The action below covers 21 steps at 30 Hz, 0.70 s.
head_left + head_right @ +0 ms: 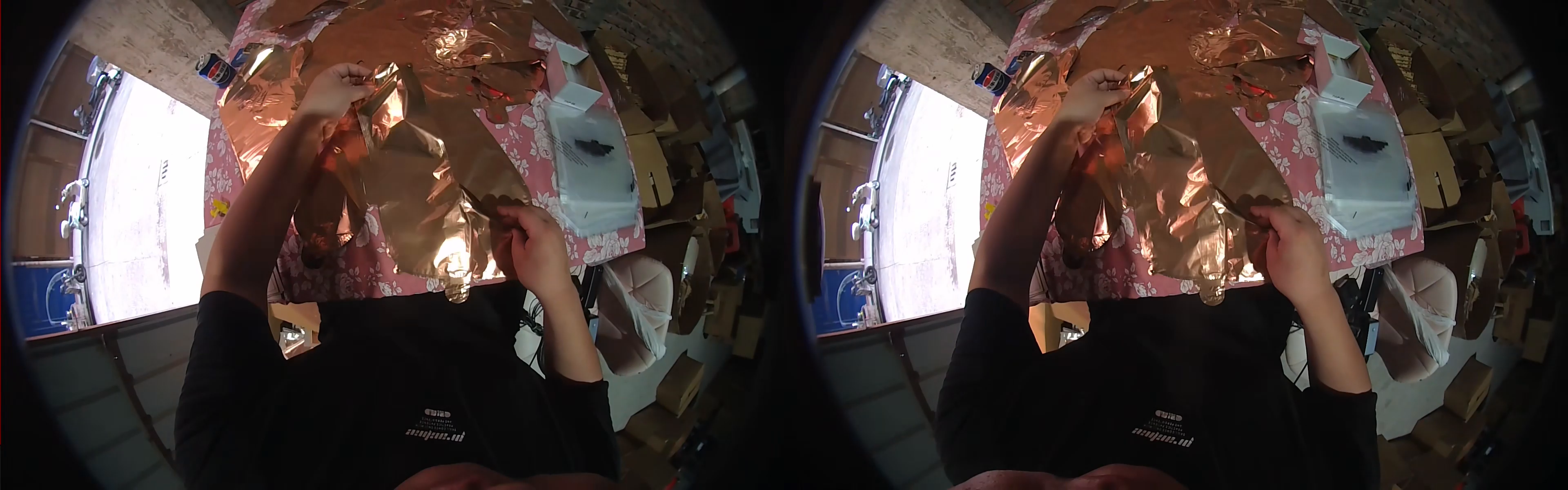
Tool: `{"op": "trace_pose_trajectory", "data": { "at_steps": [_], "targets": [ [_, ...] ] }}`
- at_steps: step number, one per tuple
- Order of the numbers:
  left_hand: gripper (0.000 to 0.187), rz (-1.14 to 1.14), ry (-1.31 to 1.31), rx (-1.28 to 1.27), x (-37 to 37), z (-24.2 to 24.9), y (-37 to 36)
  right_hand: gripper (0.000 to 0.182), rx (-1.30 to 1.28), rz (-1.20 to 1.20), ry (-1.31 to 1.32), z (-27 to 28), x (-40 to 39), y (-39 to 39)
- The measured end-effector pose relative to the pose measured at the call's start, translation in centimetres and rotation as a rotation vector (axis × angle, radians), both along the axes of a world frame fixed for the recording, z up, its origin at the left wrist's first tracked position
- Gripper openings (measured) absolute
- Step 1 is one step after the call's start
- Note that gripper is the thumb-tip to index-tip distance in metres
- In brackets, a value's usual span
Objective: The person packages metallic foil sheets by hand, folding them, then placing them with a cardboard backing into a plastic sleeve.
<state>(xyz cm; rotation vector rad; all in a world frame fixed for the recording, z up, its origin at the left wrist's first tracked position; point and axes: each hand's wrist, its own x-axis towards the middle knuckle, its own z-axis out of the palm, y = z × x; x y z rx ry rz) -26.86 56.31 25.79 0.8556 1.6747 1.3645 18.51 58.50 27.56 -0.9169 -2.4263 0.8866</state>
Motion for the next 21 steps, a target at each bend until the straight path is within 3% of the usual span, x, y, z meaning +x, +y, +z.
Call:
{"op": "trace_pose_trajectory", "data": {
  "at_steps": [2, 8, 12, 21],
  "targets": [
    [0.036, -0.062, 0.000, 0.183, -0.7, -0.6, 0.0, 0.037, 0.046, -0.002, 0.002, 0.1, 0.1, 0.0],
    [0.046, -0.077, -0.096, 0.306, -0.1, 0.7, -1.2, 0.036, 0.088, -0.011, 0.015, 0.2, 0.0, -0.2],
    [0.050, -0.126, -0.102, 0.239, -0.2, 1.2, -1.6, 0.034, 0.066, -0.036, 0.019, -0.2, 0.1, -0.1],
    [0.031, -0.203, -0.034, 0.298, -1.0, 1.8, -2.4, 0.031, 0.042, -0.072, 0.035, -0.1, 0.7, 0.2]
  ]
}}
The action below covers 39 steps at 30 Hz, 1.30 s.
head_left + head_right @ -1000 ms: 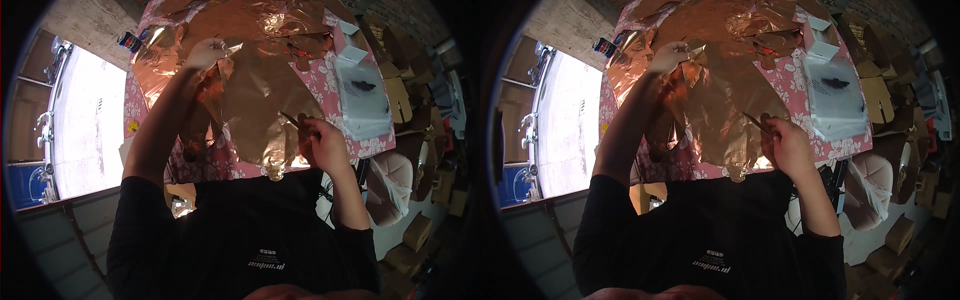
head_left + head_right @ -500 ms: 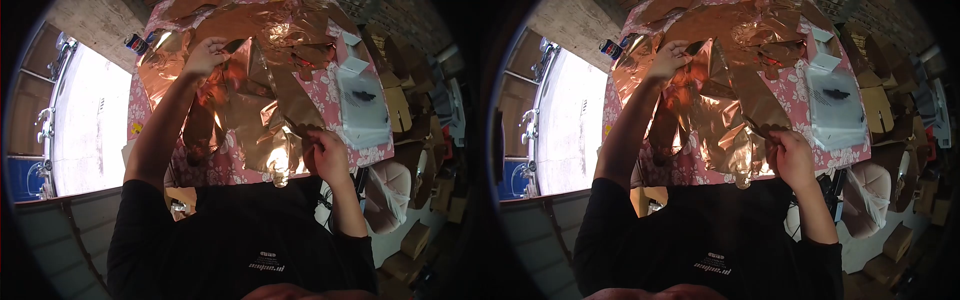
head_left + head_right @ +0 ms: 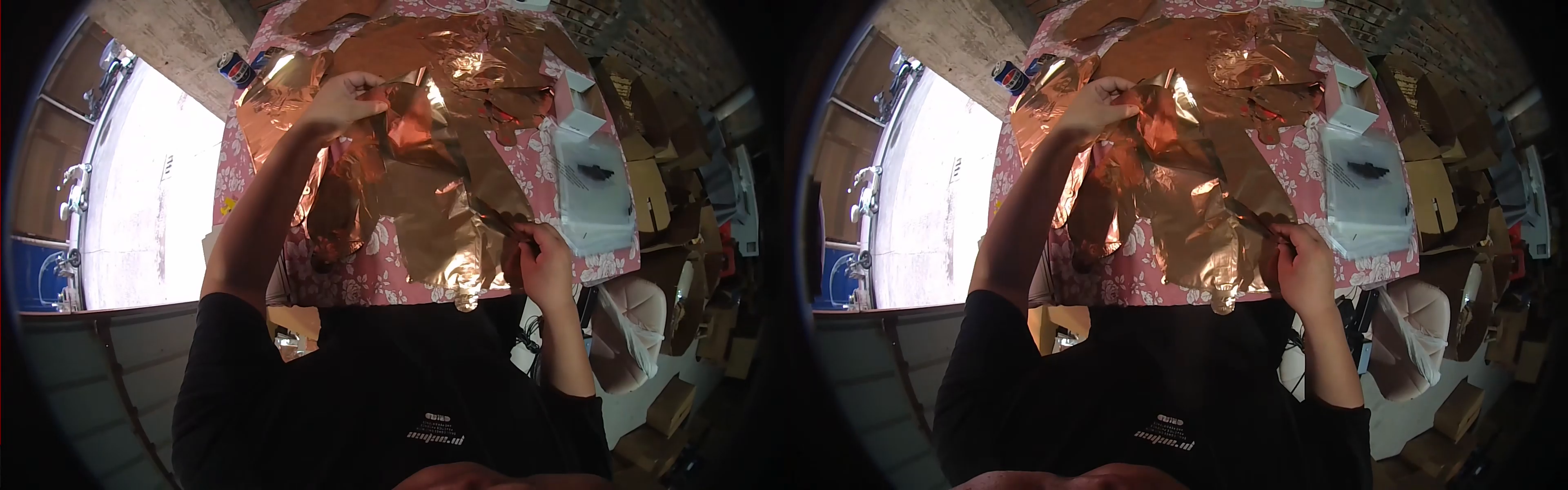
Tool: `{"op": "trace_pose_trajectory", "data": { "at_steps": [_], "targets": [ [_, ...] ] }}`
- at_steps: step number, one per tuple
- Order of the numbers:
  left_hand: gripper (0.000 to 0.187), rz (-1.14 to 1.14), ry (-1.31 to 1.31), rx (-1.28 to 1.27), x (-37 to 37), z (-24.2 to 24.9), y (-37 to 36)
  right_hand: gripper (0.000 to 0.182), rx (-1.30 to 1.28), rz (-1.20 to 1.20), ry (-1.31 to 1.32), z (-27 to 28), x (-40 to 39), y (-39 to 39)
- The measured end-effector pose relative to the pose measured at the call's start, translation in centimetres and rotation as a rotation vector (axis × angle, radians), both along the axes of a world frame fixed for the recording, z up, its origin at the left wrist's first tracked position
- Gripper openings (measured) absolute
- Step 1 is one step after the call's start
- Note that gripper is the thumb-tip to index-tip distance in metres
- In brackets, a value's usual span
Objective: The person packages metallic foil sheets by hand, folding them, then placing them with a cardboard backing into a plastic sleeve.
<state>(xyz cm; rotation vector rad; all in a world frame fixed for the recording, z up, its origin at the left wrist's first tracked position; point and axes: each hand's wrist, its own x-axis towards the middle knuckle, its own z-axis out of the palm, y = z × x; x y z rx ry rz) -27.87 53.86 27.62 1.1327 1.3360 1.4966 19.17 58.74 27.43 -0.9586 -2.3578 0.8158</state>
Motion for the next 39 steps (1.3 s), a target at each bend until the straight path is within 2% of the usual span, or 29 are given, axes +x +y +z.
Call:
{"op": "trace_pose_trajectory", "data": {
  "at_steps": [2, 6, 7, 9, 10, 12, 13, 14, 16, 18, 20, 24, 27, 29, 32, 34, 36, 38, 39],
  "targets": [
    [0.028, -0.002, 0.032, -0.141, 0.2, 0.6, -0.4, 0.030, -0.012, -0.025, 0.005, -0.2, 0.1, 0.0],
    [0.026, 0.008, -0.032, -0.141, 0.5, 1.1, -0.7, 0.032, -0.126, -0.116, 0.033, -1.3, 0.5, 0.2],
    [0.027, 0.023, -0.022, -0.161, 1.6, 2.9, -1.3, 0.032, -0.128, -0.116, 0.031, -1.2, 0.4, 0.2],
    [0.027, 0.037, -0.016, -0.187, 1.9, 2.9, -1.4, 0.048, -0.277, -0.175, 0.101, -0.9, 0.2, 0.1],
    [0.030, 0.066, 0.065, -0.112, 0.9, 1.5, -0.8, 0.048, -0.281, -0.177, 0.098, -0.9, 0.1, -0.1],
    [0.032, 0.094, 0.143, -0.039, 0.0, 0.6, -0.6, 0.065, -0.482, -0.099, 0.345, -0.9, -0.1, -0.4],
    [0.035, 0.069, 0.103, -0.068, -0.2, 0.7, -0.8, 0.071, -0.469, -0.092, 0.293, -1.2, 0.1, -0.1],
    [0.038, 0.043, 0.062, -0.097, -0.3, 0.8, -1.0, 0.071, -0.473, -0.096, 0.290, -1.3, 0.3, 0.0],
    [0.040, 0.063, 0.069, -0.096, -0.1, 0.8, -1.3, 0.066, -0.408, -0.161, 0.048, -1.2, 0.5, 0.1],
    [0.041, 0.084, 0.079, -0.092, 0.2, 1.2, -1.5, 0.063, -0.403, -0.149, 0.100, -1.8, 0.7, 0.5],
    [0.042, 0.184, 0.395, -0.087, 0.5, 1.7, -1.8, 0.059, -0.398, -0.134, 0.153, -2.1, 1.1, 0.6],
    [0.042, 0.141, 0.321, -0.061, 0.9, 2.1, -2.0, 0.049, -0.338, -0.148, 0.191, -1.8, 1.2, 0.8],
    [0.038, 0.122, 0.187, -0.211, 2.1, 4.1, -2.7, 0.046, -0.316, -0.163, 0.192, -1.8, 1.6, 1.0],
    [0.032, 0.098, 0.395, -0.230, 2.0, 4.5, -2.8, 0.045, -0.285, -0.161, 0.178, -2.2, 2.0, 1.3],
    [0.034, 0.072, 0.389, -0.196, 2.0, 5.0, -3.2, 0.044, -0.277, -0.167, 0.191, -2.3, 2.3, 1.6],
    [0.035, 0.083, 0.416, -0.203, 2.1, 5.5, -3.5, 0.042, -0.260, -0.194, 0.100, -1.7, 2.4, 1.6],
    [0.036, 0.093, 0.442, -0.210, 2.0, 5.5, -3.5, 0.041, -0.275, -0.178, 0.158, -2.3, 2.6, 2.0],
    [0.034, 0.044, 0.196, -0.173, 1.9, 4.8, -3.3, 0.041, -0.291, -0.161, 0.214, -2.0, 2.3, 1.9],
    [0.034, 0.047, 0.196, -0.174, 1.7, 4.6, -3.3, 0.041, -0.293, -0.190, 0.160, -1.5, 2.3, 1.8]
  ]
}}
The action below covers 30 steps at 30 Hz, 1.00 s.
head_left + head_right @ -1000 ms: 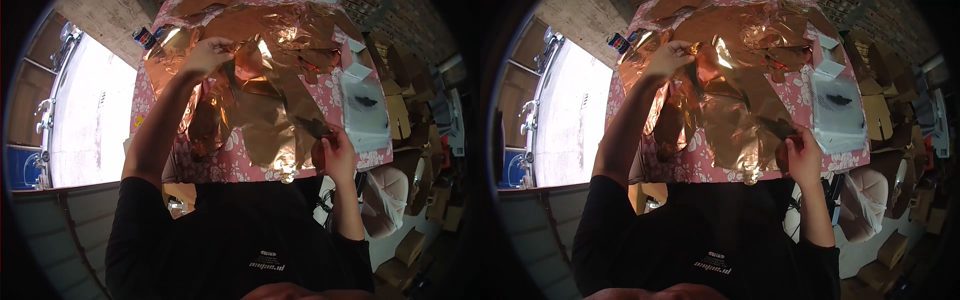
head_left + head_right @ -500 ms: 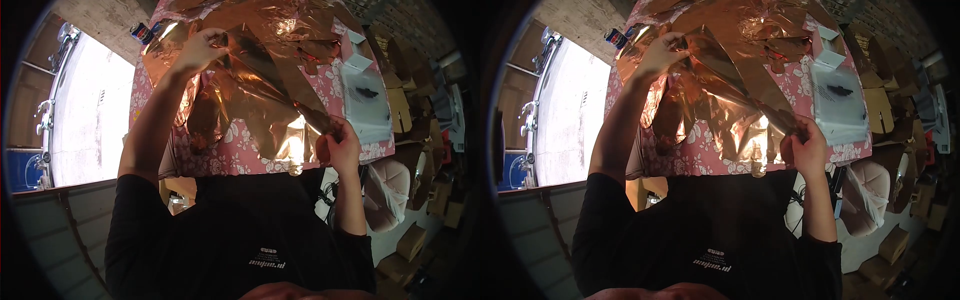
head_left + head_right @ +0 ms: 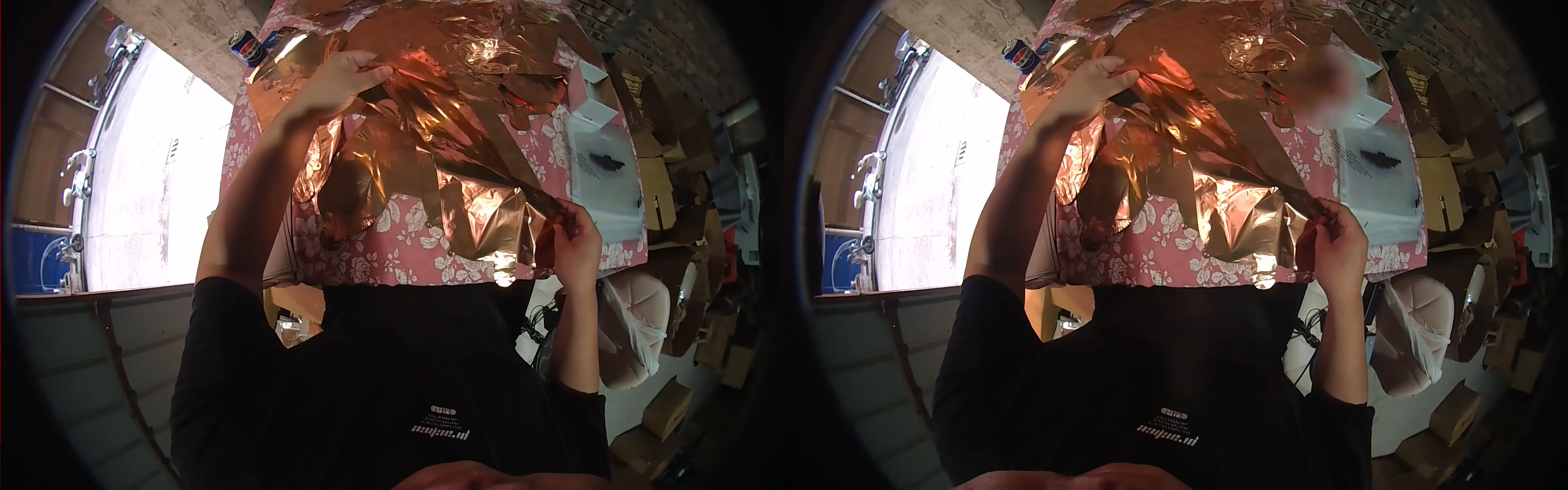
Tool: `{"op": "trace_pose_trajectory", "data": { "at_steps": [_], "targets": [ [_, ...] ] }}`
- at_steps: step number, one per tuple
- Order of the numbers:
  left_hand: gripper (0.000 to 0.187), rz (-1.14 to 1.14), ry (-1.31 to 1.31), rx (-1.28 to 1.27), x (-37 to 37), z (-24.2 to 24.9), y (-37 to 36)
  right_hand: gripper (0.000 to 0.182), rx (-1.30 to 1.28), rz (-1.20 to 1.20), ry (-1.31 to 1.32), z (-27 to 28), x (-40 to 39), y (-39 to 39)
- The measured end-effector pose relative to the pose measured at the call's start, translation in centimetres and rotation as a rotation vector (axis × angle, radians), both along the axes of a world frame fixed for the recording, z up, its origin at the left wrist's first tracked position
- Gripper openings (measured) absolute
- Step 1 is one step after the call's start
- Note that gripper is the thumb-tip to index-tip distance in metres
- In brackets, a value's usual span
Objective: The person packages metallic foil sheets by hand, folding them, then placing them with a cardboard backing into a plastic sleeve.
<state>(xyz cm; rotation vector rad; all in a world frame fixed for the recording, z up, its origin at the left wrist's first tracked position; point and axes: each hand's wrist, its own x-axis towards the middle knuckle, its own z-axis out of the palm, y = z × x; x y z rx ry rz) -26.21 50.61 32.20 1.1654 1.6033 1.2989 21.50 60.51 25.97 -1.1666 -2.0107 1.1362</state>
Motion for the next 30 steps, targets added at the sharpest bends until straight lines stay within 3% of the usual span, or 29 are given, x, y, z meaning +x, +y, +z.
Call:
{"op": "trace_pose_trajectory", "data": {
  "at_steps": [3, 5, 6, 8, 11, 18, 20, 23, 30],
  "targets": [
    [0.027, -0.036, 0.008, 0.004, 0.2, 0.1, 0.1, 0.041, -0.016, -0.020, -0.099, 1.1, -0.2, 0.0],
    [0.027, 0.061, 0.293, -0.074, 0.6, 0.4, 0.2, 0.042, -0.024, -0.021, -0.141, 1.1, -0.2, 0.3],
    [0.027, 0.060, 0.292, -0.075, 0.9, 0.6, 0.2, 0.040, 0.055, -0.016, -0.122, 0.8, -0.3, 0.7],
    [0.025, 0.029, 0.042, 0.042, 1.7, 1.2, 0.0, 0.039, 0.138, -0.008, -0.102, 0.9, -0.3, 1.5],
    [0.025, 0.082, 0.244, 0.039, 0.5, 0.4, 0.1, 0.039, 0.200, -0.025, -0.235, 1.7, -0.8, 2.0],
    [0.027, 0.086, 0.074, 0.121, -1.6, -0.8, -0.7, 0.035, 0.213, 0.016, -0.328, 1.6, -0.4, 2.3],
    [0.027, 0.159, 0.413, 0.048, -1.6, 1.4, -1.7, 0.034, 0.189, 0.013, -0.316, 1.6, -0.2, 2.5],
    [0.028, 0.209, 0.480, -0.038, -3.6, 2.6, -2.2, 0.034, 0.191, 0.015, -0.335, 1.6, 0.3, 2.7],
    [0.029, 0.277, 0.232, 0.181, -8.8, 4.1, -3.2, 0.034, 0.206, -0.079, -0.409, 2.5, 1.1, 3.1]
  ]
}}
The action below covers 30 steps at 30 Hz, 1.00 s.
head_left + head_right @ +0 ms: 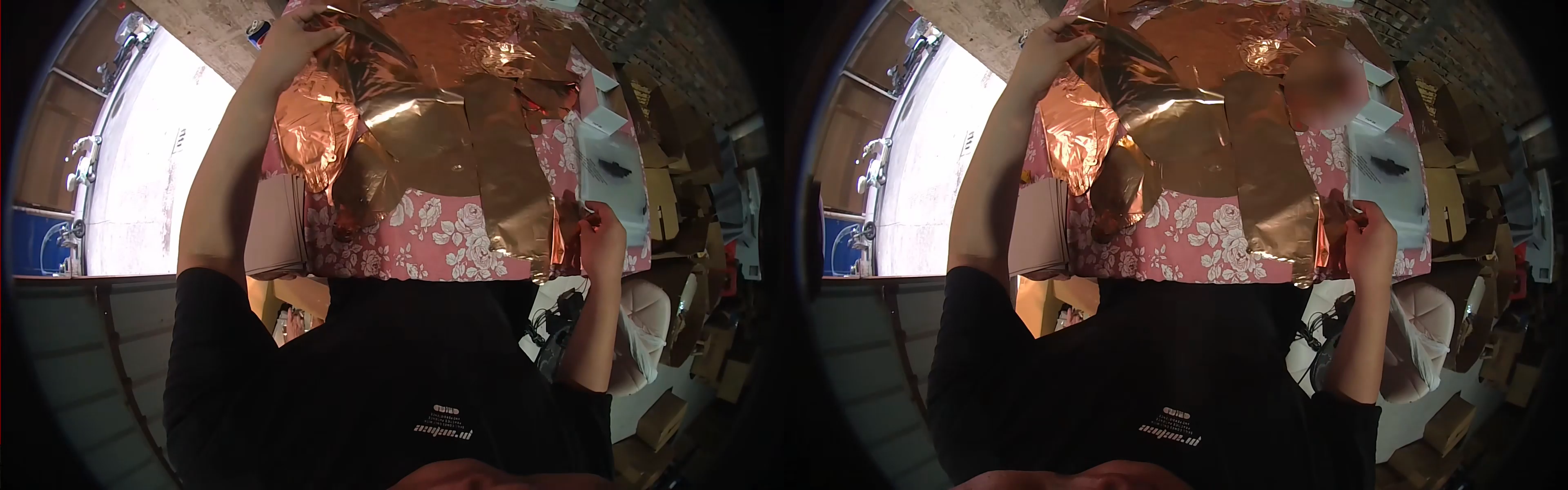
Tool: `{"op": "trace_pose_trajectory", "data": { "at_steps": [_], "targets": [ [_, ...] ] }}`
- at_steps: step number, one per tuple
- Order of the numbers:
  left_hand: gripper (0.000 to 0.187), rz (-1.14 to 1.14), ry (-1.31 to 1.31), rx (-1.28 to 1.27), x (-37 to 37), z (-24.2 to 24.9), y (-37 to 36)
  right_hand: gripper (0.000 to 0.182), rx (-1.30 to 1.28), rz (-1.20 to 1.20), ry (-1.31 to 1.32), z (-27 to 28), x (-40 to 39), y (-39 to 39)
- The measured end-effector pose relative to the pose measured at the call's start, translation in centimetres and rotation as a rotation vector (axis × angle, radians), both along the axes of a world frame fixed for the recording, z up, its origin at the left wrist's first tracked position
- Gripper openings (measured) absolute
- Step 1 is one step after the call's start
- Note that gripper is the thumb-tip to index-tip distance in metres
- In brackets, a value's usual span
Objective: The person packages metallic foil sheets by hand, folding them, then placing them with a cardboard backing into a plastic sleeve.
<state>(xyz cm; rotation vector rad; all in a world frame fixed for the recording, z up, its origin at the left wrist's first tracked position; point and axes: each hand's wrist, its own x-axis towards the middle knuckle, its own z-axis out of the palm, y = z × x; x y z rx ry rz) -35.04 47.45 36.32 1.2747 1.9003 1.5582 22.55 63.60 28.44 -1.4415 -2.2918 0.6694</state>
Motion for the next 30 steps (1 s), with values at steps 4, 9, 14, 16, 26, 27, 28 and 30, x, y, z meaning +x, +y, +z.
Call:
{"op": "trace_pose_trajectory", "data": {
  "at_steps": [4, 9, 14, 16, 26, 27, 28, 30],
  "targets": [
    [0.025, 0.045, -0.063, 0.081, -1.6, 0.9, -1.5, 0.034, -0.015, -0.035, -0.007, -0.3, 0.0, 0.2],
    [0.025, 0.067, -0.039, 0.057, -2.3, 1.0, -2.5, 0.034, 0.088, 0.009, -0.082, -0.1, 0.0, 0.0],
    [0.023, 0.095, -0.068, 0.100, 2.2, 3.3, -3.6, 0.035, 0.220, 0.013, -0.107, -0.1, -0.3, 0.2],
    [0.022, 0.098, 0.012, 0.075, 2.2, 3.7, -4.0, 0.039, 0.286, 0.014, -0.071, 0.5, -1.1, -0.2],
    [0.041, 0.033, 0.045, 0.165, 7.5, 6.8, -6.2, 0.048, 0.240, 0.364, 0.214, 3.3, -8.8, -4.4],
    [0.041, 0.038, 0.052, 0.170, 8.1, 7.3, -6.6, 0.048, 0.246, 0.369, 0.221, 3.9, -9.8, -4.8],
    [0.043, 0.024, 0.080, 0.105, 8.7, 7.9, -7.0, 0.049, 0.199, 0.438, 0.292, 4.9, -11.1, -5.1],
    [0.046, -0.010, 0.089, 0.083, 10.8, 8.9, -7.5, 0.053, 0.146, 0.511, 0.349, 6.2, -13.6, -5.3]
  ]
}}
